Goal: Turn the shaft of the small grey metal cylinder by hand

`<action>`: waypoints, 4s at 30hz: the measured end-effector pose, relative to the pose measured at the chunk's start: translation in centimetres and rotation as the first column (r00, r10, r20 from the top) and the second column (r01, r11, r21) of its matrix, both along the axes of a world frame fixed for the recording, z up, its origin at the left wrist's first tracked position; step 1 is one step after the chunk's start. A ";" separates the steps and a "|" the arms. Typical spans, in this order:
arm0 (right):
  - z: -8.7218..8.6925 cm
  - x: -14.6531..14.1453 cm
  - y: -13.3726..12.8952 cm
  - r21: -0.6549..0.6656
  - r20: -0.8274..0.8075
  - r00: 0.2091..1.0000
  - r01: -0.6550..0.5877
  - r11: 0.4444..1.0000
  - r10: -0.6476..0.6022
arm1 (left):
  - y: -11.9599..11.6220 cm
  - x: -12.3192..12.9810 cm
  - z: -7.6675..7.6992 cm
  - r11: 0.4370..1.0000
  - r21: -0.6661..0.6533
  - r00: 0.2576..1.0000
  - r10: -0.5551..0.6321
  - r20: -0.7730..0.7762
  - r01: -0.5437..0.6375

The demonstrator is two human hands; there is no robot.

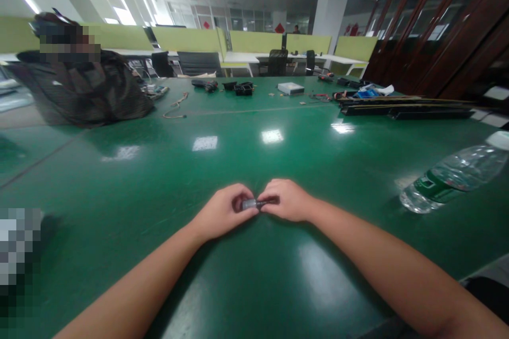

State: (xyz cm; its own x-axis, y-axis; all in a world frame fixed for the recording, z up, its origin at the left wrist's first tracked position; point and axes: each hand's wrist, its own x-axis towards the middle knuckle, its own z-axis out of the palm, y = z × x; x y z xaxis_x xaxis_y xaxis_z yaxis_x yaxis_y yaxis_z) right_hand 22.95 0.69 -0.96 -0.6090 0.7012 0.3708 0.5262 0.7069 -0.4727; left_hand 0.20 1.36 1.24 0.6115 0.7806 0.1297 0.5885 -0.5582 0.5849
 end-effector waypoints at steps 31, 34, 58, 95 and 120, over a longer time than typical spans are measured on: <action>0.4 0.7 -0.2 -0.014 -0.025 1.000 -0.015 1.000 0.015 | 0.0 -0.1 -0.1 1.000 -0.014 1.000 -0.001 -0.021 0.000; 0.4 0.8 -0.2 -0.015 -0.020 1.000 -0.020 1.000 0.020 | 0.0 -0.1 -0.2 1.000 -0.005 1.000 0.005 -0.030 -0.005; 1.2 3.9 0.5 -0.293 -0.025 0.996 0.075 0.953 -0.086 | 0.0 -0.2 -0.2 0.999 -0.022 0.999 0.023 -0.024 -0.023; 0.1 0.0 0.0 -0.011 0.013 1.000 -0.010 1.000 0.010 | -0.1 -0.1 0.0 1.000 0.000 1.000 0.001 -0.016 -0.001; 0.6 1.3 -0.2 -0.003 0.009 1.000 0.005 1.000 -0.005 | -0.1 -0.2 -0.2 1.000 -0.008 1.000 0.016 -0.005 -0.016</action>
